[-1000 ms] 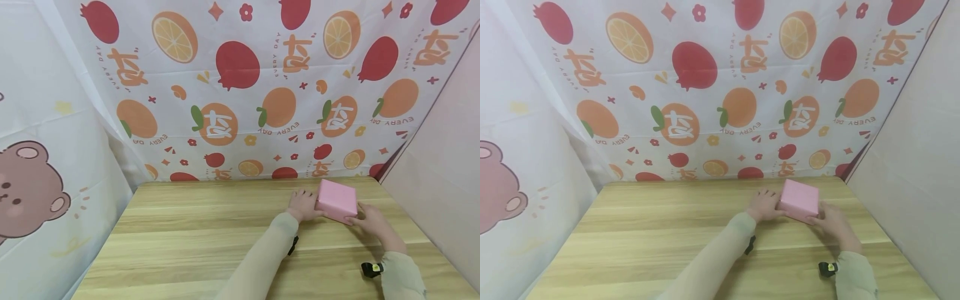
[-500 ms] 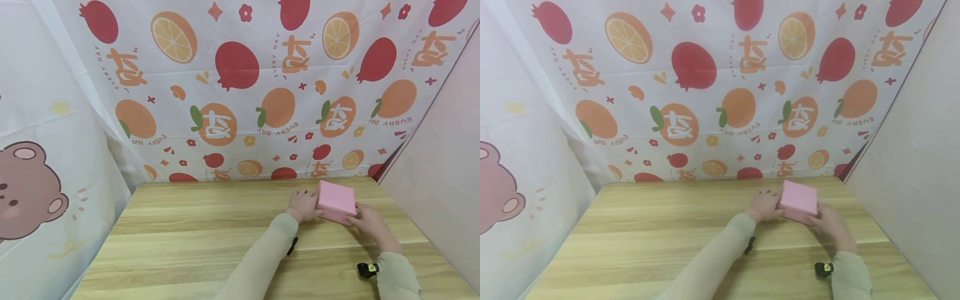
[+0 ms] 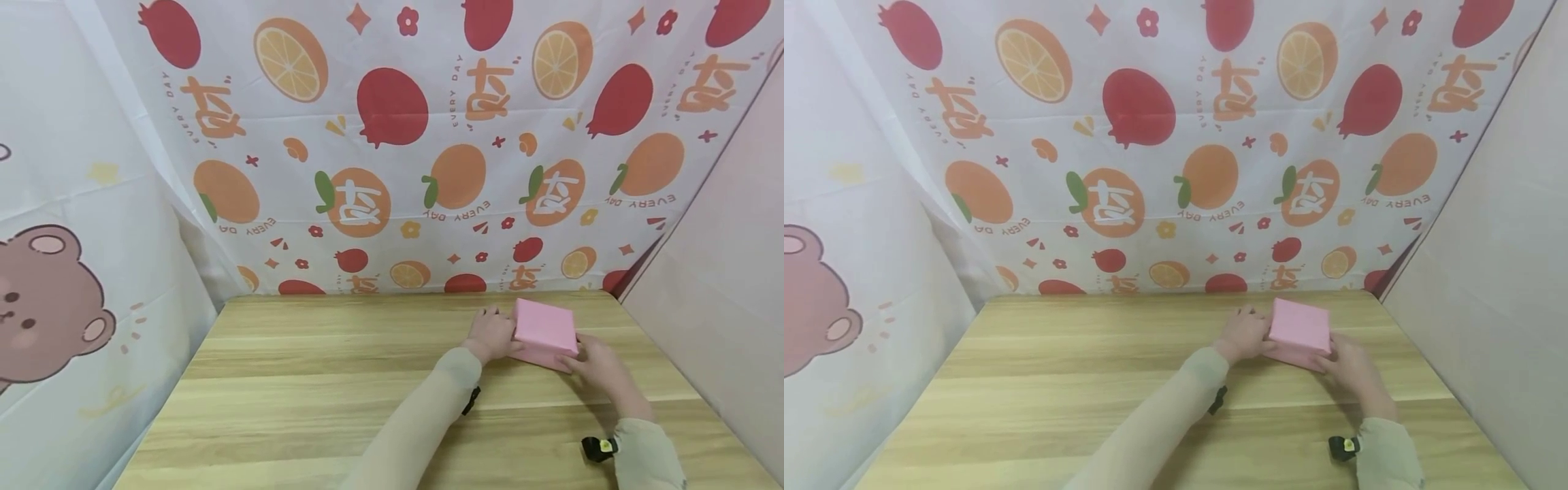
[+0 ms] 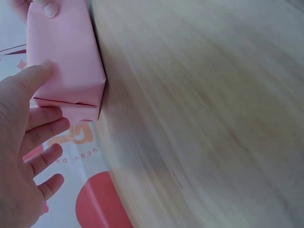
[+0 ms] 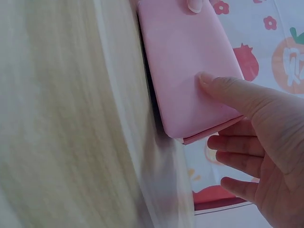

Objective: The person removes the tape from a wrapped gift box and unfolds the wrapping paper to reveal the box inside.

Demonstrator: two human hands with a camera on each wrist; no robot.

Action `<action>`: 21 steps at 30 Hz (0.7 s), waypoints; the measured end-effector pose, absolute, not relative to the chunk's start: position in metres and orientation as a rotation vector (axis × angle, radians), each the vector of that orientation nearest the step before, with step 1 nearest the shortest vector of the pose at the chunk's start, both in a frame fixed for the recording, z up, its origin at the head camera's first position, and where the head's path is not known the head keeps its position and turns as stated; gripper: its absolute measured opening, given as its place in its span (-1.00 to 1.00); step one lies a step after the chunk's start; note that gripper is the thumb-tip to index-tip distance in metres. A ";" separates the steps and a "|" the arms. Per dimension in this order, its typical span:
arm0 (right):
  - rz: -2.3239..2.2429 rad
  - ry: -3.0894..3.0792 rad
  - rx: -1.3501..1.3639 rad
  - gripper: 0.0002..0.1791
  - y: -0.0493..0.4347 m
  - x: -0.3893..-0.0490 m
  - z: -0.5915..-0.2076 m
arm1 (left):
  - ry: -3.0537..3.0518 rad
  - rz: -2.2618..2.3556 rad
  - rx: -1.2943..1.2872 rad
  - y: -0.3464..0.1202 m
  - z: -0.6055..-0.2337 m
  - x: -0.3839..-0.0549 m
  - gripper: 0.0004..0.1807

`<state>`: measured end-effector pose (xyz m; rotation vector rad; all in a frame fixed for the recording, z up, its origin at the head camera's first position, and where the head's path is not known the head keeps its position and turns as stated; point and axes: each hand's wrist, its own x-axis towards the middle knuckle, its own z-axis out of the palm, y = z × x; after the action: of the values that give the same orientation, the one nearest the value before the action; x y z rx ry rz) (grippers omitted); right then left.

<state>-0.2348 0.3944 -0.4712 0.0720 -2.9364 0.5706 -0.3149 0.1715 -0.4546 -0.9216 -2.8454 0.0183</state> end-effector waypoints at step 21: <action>0.537 -2.832 0.241 -0.27 0.365 -0.215 -0.474 | -2.896 0.031 -1.028 0.132 -0.437 -0.297 -0.55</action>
<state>-0.2155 0.3653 -0.4742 0.2415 -2.8320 0.5375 -0.2968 0.1324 -0.4373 -1.0276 -2.8956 0.0306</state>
